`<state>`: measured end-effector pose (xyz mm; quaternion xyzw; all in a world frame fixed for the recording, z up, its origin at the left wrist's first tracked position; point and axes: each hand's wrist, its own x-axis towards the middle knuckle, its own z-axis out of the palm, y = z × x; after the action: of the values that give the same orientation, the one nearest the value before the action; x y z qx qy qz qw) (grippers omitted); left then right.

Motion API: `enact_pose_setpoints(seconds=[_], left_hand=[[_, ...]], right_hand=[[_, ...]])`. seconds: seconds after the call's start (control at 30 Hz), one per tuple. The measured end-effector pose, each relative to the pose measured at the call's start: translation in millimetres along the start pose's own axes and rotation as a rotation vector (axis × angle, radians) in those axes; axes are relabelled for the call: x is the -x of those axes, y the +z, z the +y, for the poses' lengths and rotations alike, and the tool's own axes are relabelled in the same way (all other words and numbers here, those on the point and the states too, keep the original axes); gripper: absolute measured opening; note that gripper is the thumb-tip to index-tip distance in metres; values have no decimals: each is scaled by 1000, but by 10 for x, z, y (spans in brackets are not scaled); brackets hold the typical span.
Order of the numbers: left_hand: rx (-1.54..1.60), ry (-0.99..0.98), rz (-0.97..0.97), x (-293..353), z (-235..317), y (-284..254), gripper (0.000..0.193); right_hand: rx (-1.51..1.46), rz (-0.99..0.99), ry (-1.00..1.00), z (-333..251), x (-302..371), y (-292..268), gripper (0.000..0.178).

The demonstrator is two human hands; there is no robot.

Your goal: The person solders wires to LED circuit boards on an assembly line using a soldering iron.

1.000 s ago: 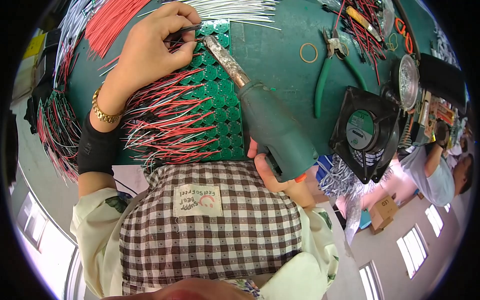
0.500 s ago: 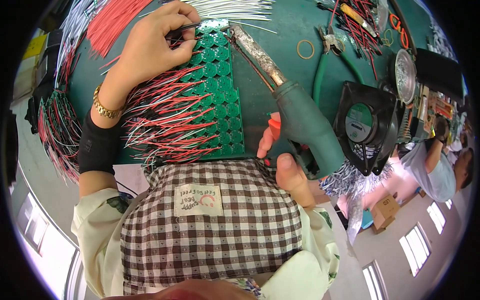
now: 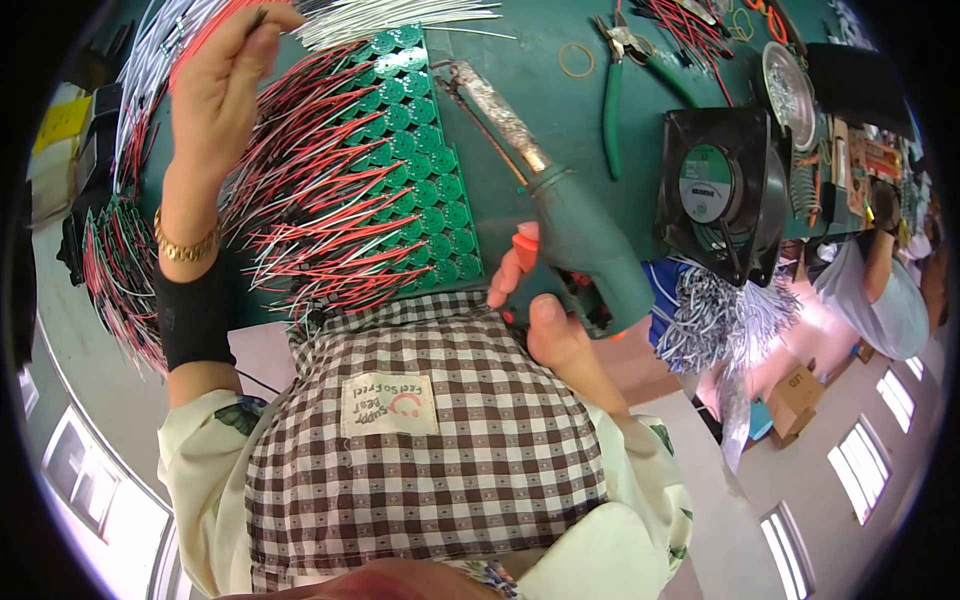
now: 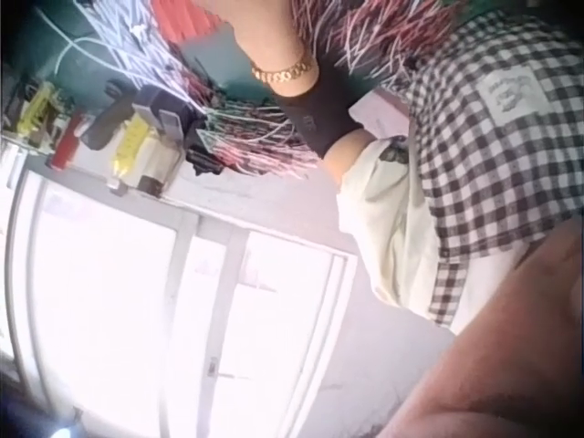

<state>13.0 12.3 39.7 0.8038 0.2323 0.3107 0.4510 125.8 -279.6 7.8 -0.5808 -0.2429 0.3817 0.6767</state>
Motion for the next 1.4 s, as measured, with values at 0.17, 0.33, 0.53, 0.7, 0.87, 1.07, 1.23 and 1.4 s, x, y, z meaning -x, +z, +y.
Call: enact_pose_setpoints(seconds=[0.17, 0.33, 0.53, 0.7, 0.87, 1.07, 1.23, 1.4], left_hand=[[-262, 122, 48, 221, -162, 260, 14], [-206, 139, 8, 260, -250, 446, 11], [-225, 99, 6, 275, -294, 524, 12], [-319, 105, -2, 284, -321, 538, 13], [-308, 81, -3, 301, -325, 531, 13], [-290, 58, -6, 296, -333, 525, 14], [-306, 53, -2, 285, -326, 534, 14], [-252, 40, -49, 303, -287, 514, 11]], right_hand=[[9, -78, 26, 45, -1, -2, 76], [19, -90, 26, 4, -27, 26, 75], [85, -64, 32, -57, -66, 60, 70], [219, -100, 76, -60, -76, 59, 65], [239, -120, 28, -15, -74, 52, 44], [256, -126, 36, -67, -85, 93, 18], [473, -203, 91, -48, -40, 17, 51], [356, -133, 81, -13, -38, 41, 56]])
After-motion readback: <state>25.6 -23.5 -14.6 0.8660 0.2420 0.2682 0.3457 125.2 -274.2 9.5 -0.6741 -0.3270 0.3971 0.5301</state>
